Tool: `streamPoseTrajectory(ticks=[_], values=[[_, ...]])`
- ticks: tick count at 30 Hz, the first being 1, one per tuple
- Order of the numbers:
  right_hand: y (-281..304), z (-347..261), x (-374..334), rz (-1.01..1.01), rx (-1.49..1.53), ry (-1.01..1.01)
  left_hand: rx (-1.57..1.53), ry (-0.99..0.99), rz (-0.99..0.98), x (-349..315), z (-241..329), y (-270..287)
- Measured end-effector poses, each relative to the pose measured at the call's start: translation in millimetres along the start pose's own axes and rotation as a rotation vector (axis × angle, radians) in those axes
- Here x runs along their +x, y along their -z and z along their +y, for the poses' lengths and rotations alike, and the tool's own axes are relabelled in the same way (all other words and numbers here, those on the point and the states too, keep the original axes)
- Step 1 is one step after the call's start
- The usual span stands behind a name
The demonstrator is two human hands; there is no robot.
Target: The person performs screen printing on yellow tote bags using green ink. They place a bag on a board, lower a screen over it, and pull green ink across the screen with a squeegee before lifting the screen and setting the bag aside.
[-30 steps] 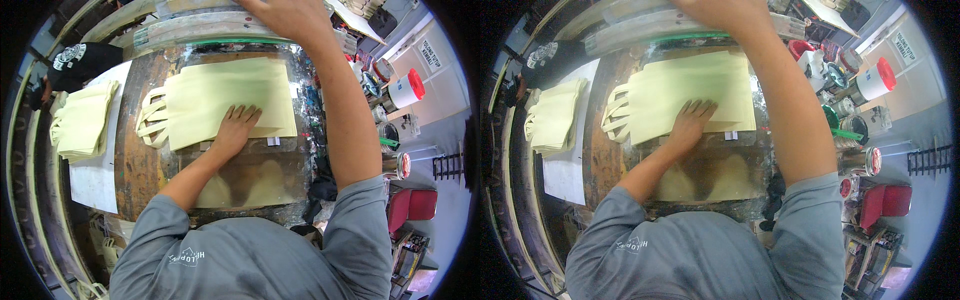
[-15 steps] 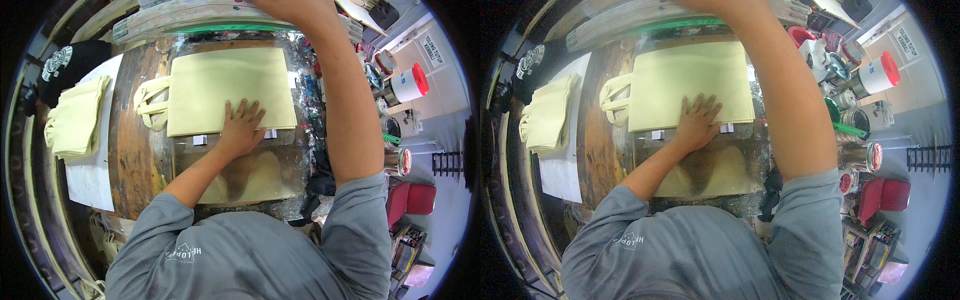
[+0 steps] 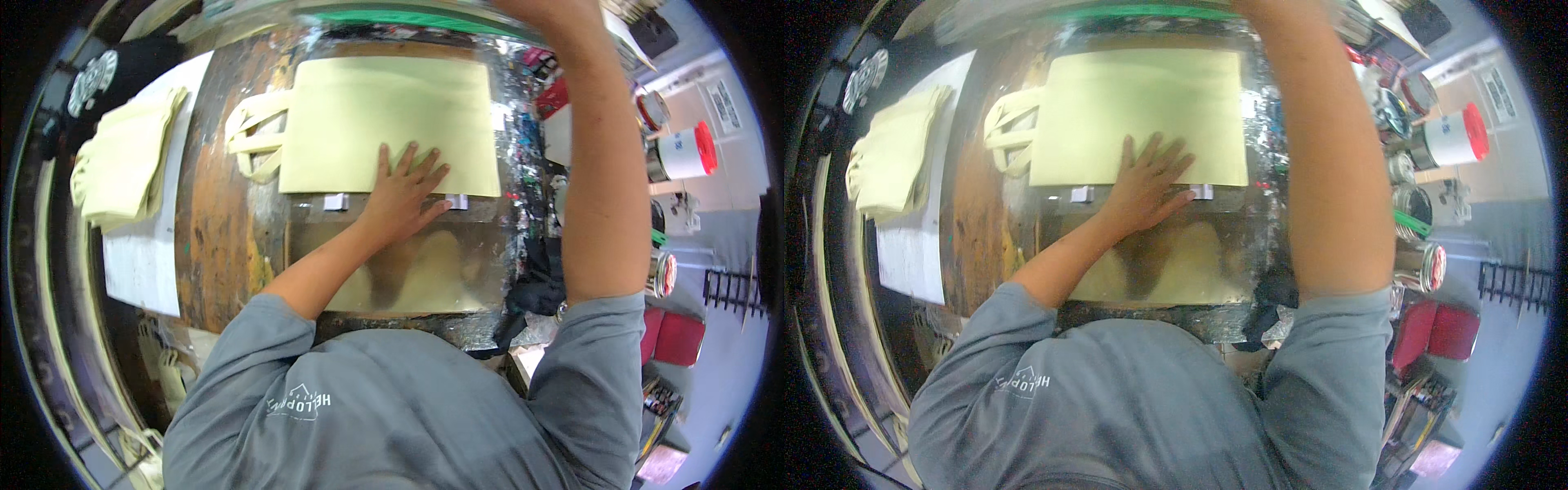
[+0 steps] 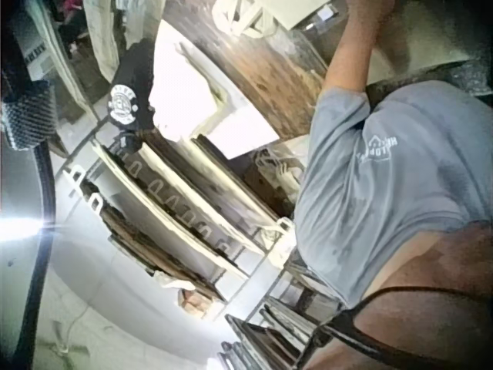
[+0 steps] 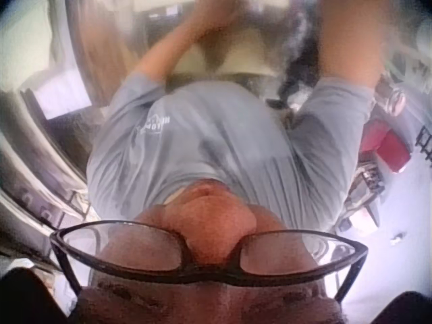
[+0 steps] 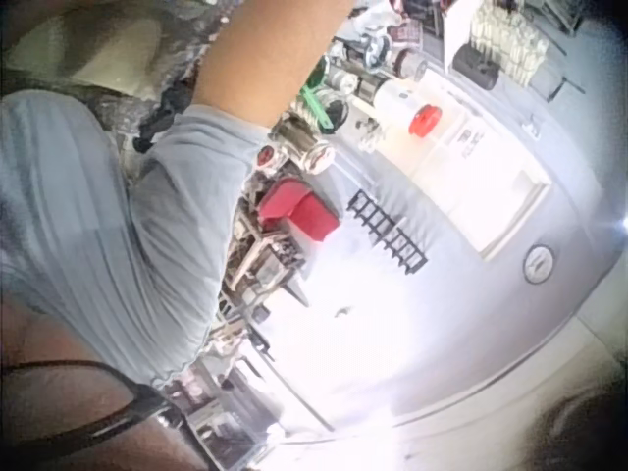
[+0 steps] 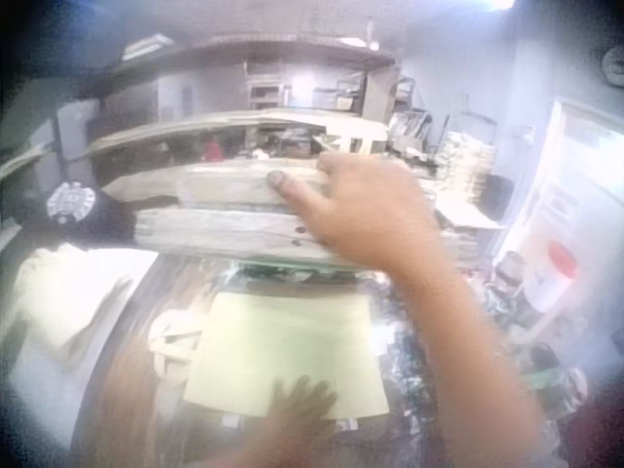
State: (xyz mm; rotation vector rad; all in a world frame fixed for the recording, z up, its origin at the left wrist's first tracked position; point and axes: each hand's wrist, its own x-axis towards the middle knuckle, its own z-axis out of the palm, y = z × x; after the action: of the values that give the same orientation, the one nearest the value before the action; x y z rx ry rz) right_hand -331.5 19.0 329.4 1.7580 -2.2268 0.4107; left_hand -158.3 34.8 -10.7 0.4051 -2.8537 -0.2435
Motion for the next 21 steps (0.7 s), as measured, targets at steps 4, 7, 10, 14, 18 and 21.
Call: streamPoseTrajectory(ticks=[4,7,10,14,18,21], values=[[1.7,-18.6,-0.4,0.081,-0.004,-0.076,0.011,0.019,0.011,-1.5,3.5,0.2],[13.0,-27.3,-11.4,0.115,0.092,-0.078,-0.027,0.06,0.078,1.1,4.0,26.6],[12.9,-28.7,-22.9,0.203,0.071,-0.051,-0.425,0.259,0.281,3.0,-13.5,79.4],[-10.2,-15.3,-34.6,0.217,0.055,-0.055,-0.977,0.494,0.822,-18.1,-87.3,155.4],[-26.0,5.2,-31.2,0.32,-0.038,0.043,-0.467,0.432,0.399,-36.5,-143.0,153.2],[-27.2,11.7,-25.2,0.359,-0.077,0.043,-0.276,0.288,0.225,-7.6,-169.6,114.3]])
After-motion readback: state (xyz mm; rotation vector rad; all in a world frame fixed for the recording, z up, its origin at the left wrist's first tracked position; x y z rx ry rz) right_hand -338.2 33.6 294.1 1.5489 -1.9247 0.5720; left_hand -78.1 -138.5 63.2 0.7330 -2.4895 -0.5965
